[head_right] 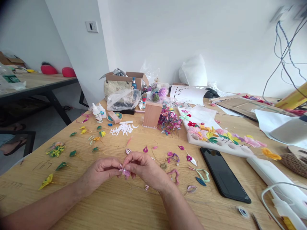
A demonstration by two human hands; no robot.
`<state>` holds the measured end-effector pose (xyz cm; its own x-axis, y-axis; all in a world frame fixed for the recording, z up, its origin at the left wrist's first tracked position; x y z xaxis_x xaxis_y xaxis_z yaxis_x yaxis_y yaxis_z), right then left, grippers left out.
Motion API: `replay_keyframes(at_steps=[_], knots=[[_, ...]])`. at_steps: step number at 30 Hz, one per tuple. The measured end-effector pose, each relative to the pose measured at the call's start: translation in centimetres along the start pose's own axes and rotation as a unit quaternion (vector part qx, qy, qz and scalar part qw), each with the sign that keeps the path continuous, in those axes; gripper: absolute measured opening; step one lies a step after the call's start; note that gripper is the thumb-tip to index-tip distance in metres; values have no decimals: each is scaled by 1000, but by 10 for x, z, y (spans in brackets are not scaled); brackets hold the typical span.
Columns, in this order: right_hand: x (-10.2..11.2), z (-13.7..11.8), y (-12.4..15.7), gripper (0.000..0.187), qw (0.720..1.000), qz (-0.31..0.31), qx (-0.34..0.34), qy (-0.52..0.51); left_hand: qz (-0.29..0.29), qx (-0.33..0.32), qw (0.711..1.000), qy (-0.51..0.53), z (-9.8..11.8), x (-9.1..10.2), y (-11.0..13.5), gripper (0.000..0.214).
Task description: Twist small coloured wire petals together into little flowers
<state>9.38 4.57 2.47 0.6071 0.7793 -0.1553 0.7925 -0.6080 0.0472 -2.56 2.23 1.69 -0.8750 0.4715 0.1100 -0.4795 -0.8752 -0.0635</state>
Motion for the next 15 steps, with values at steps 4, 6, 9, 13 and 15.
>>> replay_keyframes(at_steps=[4, 6, 9, 13, 15], knots=[[-1, 1, 0, 23, 1000, -2, -3, -9, 4, -28, 999, -37, 3, 2, 0, 9], [-1, 1, 0, 24, 1000, -3, -4, -10, 1, -40, 998, -43, 4, 2, 0, 10], [-2, 2, -1, 24, 1000, -5, -2, -17, 3, -63, 997, -52, 3, 3, 0, 9], [-1, 4, -1, 25, 999, 5, -4, -34, 11, -99, 993, -64, 6, 5, 1, 7], [1, 5, 0, 28, 999, 20, -11, -44, 36, -110, 991, -67, 9, 8, 1, 7]])
Point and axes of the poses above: each hand's wrist, its own y-axis away from the middle knuckle, its own x-axis out of the back of the hand, z = x × y, the point moved 5 cm from there along -y, towards the middle knuckle, and after that the axes turned 9 degrees about -z, right-handed, at the moved point
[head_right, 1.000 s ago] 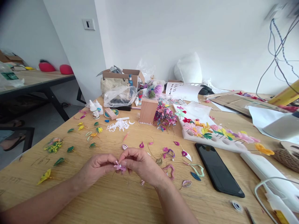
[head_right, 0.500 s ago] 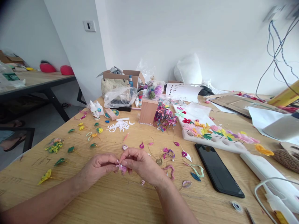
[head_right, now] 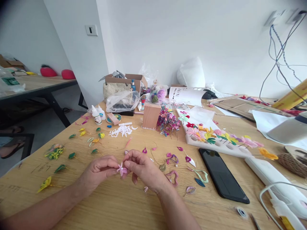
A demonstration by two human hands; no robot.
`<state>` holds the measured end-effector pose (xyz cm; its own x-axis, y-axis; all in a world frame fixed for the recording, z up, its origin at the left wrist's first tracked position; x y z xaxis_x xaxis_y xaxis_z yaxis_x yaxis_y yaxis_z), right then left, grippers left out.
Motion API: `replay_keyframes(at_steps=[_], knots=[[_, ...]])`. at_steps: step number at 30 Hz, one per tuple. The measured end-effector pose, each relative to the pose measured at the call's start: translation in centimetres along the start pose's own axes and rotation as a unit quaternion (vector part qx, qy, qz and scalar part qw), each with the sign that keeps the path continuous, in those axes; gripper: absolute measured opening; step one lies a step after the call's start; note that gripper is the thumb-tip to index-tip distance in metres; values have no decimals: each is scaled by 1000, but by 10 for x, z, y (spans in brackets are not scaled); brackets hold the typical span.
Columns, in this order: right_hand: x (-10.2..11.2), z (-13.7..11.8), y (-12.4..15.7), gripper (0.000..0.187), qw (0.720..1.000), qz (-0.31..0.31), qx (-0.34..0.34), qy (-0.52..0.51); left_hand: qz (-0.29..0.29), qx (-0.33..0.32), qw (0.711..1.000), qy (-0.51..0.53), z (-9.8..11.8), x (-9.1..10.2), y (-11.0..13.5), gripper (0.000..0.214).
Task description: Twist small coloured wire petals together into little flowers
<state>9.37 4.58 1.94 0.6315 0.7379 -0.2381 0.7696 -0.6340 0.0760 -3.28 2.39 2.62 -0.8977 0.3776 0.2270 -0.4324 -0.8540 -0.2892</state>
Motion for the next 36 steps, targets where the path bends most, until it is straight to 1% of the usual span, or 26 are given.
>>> replay_keyframes(at_steps=[3, 6, 8, 9, 10, 11, 12, 14, 15, 16, 18, 20, 22, 23, 24, 26, 28, 30, 32, 33, 34, 36], knots=[[2, 3, 0, 31, 1000, 12, -20, -1, 67, 7, 998, -22, 3, 10, 0, 6], [2, 7, -1, 32, 998, 2, -50, 25, 120, 15, 991, -51, 3, 19, 1, 6], [2, 7, -1, 28, 994, 10, -57, 89, 131, 17, 989, -69, 1, 23, 0, 8], [1, 6, -2, 25, 988, 19, -48, 145, 132, 18, 988, -81, 0, 24, 0, 9], [0, 3, -2, 23, 975, 30, -30, 218, 131, 18, 986, -97, -1, 24, 0, 10], [-2, -1, -1, 22, 953, 40, -7, 299, 128, 14, 985, -116, -1, 24, 0, 11], [-6, -4, -1, 21, 924, 45, 14, 380, 126, 10, 982, -141, -1, 24, -1, 12], [-16, -9, 2, 19, 854, 44, 39, 517, 111, -3, 974, -198, 0, 20, -1, 13], [-21, -9, 3, 18, 823, 36, 45, 565, 98, -13, 969, -225, 1, 18, -2, 14], [-26, -10, 4, 18, 799, 25, 51, 599, 83, -28, 964, -250, 3, 14, -2, 15], [-34, -13, 7, 18, 767, 3, 66, 638, 47, -59, 954, -292, 5, 6, -2, 17], [-36, -18, 10, 19, 751, -6, 83, 655, 16, -88, 940, -329, 7, -2, -1, 19], [-31, -22, 11, 20, 751, 6, 92, 654, -24, -110, 929, -354, 8, -10, 1, 23], [-26, -24, 11, 21, 758, 21, 96, 645, -45, -121, 927, -353, 9, -14, 1, 25], [-19, -25, 10, 22, 771, 39, 102, 627, -64, -132, 929, -340, 10, -17, 2, 25], [-6, -23, 8, 22, 810, 73, 111, 571, -78, -134, 949, -276, 12, -17, 3, 22], [5, -17, 3, 22, 846, 86, 107, 516, -49, -104, 974, -193, 13, -10, 2, 16], [8, -7, -2, 23, 867, 78, 92, 483, 8, -66, 989, -133, 13, 1, 2, 12], [3, -1, -5, 25, 870, 71, 85, 481, 67, -35, 990, -115, 11, 12, 2, 10], [-2, 0, -6, 26, 863, 69, 85, 493, 93, -25, 988, -117, 9, 17, 2, 10], [-7, 1, -6, 26, 851, 67, 84, 514, 112, -15, 986, -126, 8, 21, 2, 10], [-21, 0, -3, 25, 813, 54, 79, 574, 131, -3, 978, -164, 6, 25, 1, 12]])
Point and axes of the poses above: each hand's wrist, its own y-axis away from the middle knuckle, its own x-axis out of the back of the hand, z = x × y, the point moved 5 cm from there along -y, towards the middle knuckle, and after that the axes turned 9 degrees about -z, right-handed, at the moved point
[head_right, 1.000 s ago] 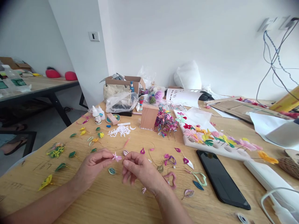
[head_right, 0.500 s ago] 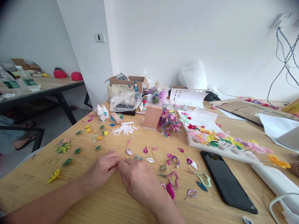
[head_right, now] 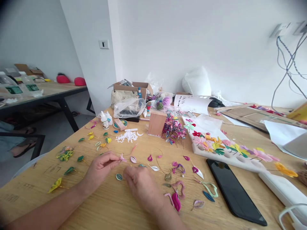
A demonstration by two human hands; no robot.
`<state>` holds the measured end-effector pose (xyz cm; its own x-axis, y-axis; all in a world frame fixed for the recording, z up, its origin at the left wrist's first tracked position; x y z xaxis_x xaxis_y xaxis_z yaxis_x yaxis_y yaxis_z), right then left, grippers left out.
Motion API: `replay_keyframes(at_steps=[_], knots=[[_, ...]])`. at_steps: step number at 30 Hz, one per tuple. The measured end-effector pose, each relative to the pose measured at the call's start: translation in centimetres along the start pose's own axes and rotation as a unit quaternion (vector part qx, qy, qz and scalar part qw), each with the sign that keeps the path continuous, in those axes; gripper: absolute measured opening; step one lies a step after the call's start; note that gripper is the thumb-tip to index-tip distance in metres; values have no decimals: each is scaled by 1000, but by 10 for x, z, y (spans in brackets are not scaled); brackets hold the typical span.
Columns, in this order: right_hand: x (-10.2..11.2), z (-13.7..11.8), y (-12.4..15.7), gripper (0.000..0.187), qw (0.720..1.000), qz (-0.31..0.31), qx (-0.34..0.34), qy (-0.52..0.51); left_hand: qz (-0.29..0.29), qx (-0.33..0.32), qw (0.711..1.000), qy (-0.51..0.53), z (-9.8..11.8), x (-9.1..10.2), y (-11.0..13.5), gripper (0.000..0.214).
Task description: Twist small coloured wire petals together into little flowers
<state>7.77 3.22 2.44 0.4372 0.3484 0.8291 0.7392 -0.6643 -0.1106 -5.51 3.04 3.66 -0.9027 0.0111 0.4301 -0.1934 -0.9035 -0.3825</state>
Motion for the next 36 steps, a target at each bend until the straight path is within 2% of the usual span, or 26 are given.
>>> replay_keyframes(at_steps=[2, 5, 8, 10, 11, 13, 15, 17, 19, 22, 25, 28, 30, 32, 34, 36], knots=[[1, -14, 4, 24, 997, -16, 22, 76, -15, -8, 999, -51, -1, -3, -1, 14], [11, -25, 9, 22, 988, -6, 62, 138, -72, -59, 990, -106, 4, -14, 1, 17], [24, -13, 11, 22, 993, 33, 43, 102, -153, -135, 973, -109, 13, -28, 6, 22], [29, 3, 9, 23, 998, 56, 9, 34, -199, -147, 967, -62, 17, -33, 8, 21], [28, 11, 8, 23, 998, 63, -4, -7, -204, -135, 969, -25, 17, -33, 7, 19], [23, 23, 4, 22, 994, 68, -17, -81, -168, -85, 981, 41, 15, -27, 5, 15], [15, 26, 0, 23, 991, 59, -21, -118, -97, -37, 992, 70, 9, -18, 2, 12], [7, 20, -2, 24, 995, 41, -22, -93, -31, -5, 998, 56, 2, -8, 1, 11], [0, 7, -1, 23, 1000, 17, -11, -8, 1, 14, 1000, 24, -5, -4, 0, 12], [-2, -17, 4, 20, 989, 2, 43, 142, -9, 16, 999, -35, -10, -7, -1, 13], [9, -27, 10, 20, 978, 29, 85, 186, -83, -37, 993, -75, -5, -20, 1, 16], [24, -9, 10, 22, 990, 65, 51, 116, -186, -111, 973, -76, 4, -36, 5, 21], [27, 10, 8, 22, 997, 76, 10, 24, -214, -125, 968, -35, 9, -38, 7, 20], [24, 24, 5, 22, 994, 75, -12, -78, -186, -111, 976, 26, 12, -32, 6, 16], [18, 29, 2, 23, 986, 65, -14, -153, -108, -87, 989, 60, 12, -20, 4, 12], [11, 25, -1, 24, 984, 51, -9, -173, -27, -73, 996, 52, 10, -8, 3, 10]])
Point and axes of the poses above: each hand's wrist, its own y-axis away from the middle knuckle, its own x-axis out of the back of the hand, z = x × y, the point moved 5 cm from there along -y, towards the middle knuckle, and after that the axes turned 9 degrees about -z, right-handed, at the moved point
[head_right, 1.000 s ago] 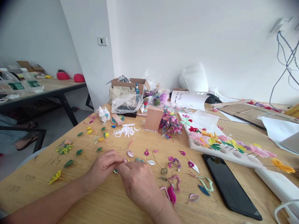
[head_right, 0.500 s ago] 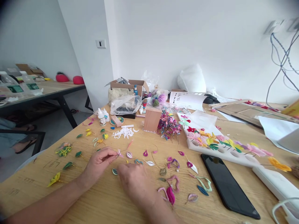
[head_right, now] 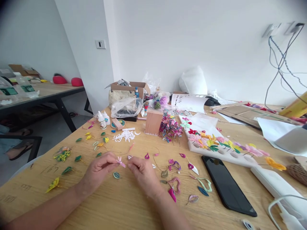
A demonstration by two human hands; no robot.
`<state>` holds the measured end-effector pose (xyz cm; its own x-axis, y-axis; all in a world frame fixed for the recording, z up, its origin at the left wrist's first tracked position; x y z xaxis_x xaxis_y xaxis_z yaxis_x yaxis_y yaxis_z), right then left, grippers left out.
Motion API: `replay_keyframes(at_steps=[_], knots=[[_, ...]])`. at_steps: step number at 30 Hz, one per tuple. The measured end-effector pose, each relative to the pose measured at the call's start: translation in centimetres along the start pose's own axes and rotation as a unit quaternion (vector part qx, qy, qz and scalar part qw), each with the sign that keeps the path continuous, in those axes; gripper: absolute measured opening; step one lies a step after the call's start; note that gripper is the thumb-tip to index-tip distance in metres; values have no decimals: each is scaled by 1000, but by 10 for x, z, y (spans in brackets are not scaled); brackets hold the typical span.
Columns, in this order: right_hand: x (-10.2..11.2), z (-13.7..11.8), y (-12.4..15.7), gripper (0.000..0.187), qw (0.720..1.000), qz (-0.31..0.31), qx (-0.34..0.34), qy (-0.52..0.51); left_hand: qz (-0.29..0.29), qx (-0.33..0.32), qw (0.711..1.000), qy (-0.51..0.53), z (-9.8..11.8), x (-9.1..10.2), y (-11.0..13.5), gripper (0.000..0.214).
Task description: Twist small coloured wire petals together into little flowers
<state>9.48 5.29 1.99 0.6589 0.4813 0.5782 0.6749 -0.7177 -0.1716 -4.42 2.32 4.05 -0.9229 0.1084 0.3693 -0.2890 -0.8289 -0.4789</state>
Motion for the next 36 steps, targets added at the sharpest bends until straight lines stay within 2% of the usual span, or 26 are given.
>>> replay_keyframes(at_steps=[2, 4, 10, 16, 22, 28, 31, 36], knots=[[-8, -8, 0, 24, 999, -16, 5, 31, 54, 7, 998, -32, -2, 8, 1, 11], [-15, -19, 2, 24, 996, -26, 14, 80, 74, 16, 995, -63, -6, 11, 2, 12], [-26, -36, 10, 22, 975, -35, 47, 215, 69, 16, 995, -77, -8, 6, 0, 15], [-29, -39, 10, 20, 966, -36, 51, 250, 82, 52, 995, -20, -6, 6, -1, 14], [-29, -39, 11, 19, 966, -35, 56, 251, 72, 112, 982, 136, -17, 4, -1, 12], [-22, -36, 12, 20, 983, -25, 36, 177, 77, 147, 933, 320, -22, -1, 0, 8], [-16, -38, 11, 21, 993, -15, 38, 113, 84, 161, 920, 348, -20, -1, -2, 6], [-9, -43, 13, 21, 998, -12, 41, 50, 50, 170, 926, 333, -9, -1, -11, 7]])
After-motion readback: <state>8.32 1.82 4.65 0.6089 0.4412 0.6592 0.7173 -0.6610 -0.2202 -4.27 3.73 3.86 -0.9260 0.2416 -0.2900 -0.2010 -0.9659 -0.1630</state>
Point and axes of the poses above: each hand's wrist, its own y-axis away from the middle knuckle, its own x-axis out of the back of the hand, z = x × y, the point moved 5 cm from there along -y, towards the middle knuckle, and after that the axes turned 9 degrees about -z, right-handed, at the moved point
